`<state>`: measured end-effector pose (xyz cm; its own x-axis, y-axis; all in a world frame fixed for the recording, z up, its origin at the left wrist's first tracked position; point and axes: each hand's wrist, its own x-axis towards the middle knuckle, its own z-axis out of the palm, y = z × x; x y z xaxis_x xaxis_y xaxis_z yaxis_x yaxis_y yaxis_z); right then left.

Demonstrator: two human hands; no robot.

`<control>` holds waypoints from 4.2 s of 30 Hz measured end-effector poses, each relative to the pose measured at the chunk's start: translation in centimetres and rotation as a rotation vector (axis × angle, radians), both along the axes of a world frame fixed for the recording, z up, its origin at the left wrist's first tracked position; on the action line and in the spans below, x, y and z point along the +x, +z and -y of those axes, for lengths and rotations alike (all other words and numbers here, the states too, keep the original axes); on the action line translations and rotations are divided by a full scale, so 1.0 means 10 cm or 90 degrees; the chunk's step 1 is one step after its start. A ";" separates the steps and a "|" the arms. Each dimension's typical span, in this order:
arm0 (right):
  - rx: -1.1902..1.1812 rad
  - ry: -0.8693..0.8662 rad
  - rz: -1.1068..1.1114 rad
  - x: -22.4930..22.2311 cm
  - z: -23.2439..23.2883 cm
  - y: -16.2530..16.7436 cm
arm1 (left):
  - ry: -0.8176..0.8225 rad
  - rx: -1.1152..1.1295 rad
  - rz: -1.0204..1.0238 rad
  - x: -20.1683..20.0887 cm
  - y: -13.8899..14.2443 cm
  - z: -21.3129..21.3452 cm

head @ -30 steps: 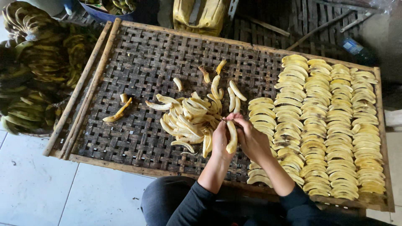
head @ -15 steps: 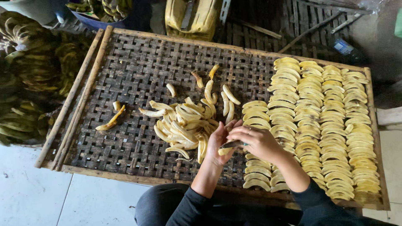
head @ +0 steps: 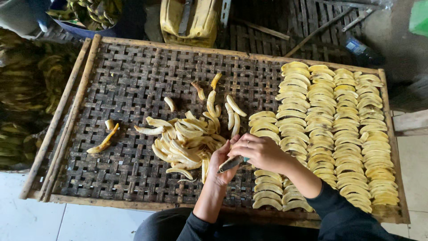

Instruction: The person sits on the floor at a woven bamboo tray and uses a small knife to slice peeled bananas lengthwise. The person places each cut banana slice onto the tray, arranging the slices in neat rows alongside previously cut slices.

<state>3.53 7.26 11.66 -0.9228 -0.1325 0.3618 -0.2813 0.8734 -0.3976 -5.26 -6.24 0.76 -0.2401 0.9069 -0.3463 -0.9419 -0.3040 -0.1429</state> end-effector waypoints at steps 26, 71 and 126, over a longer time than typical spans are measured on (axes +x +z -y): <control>-0.166 -0.368 0.439 -0.64 -1.77 -0.46 | 0.004 -0.132 -0.080 0.03 0.13 -0.06; -0.285 -0.387 0.348 -0.61 -1.73 -0.48 | 0.223 -0.506 -0.406 0.11 0.33 -0.08; -0.268 -0.400 0.153 0.51 1.15 0.14 | 0.393 -0.247 -0.304 -0.14 0.52 -0.08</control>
<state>8.64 -4.24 13.04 -0.8382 0.5433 0.0473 0.3504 0.6030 -0.7167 -6.62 -5.46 5.94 -0.8481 0.4055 -0.3410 -0.5256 -0.7253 0.4446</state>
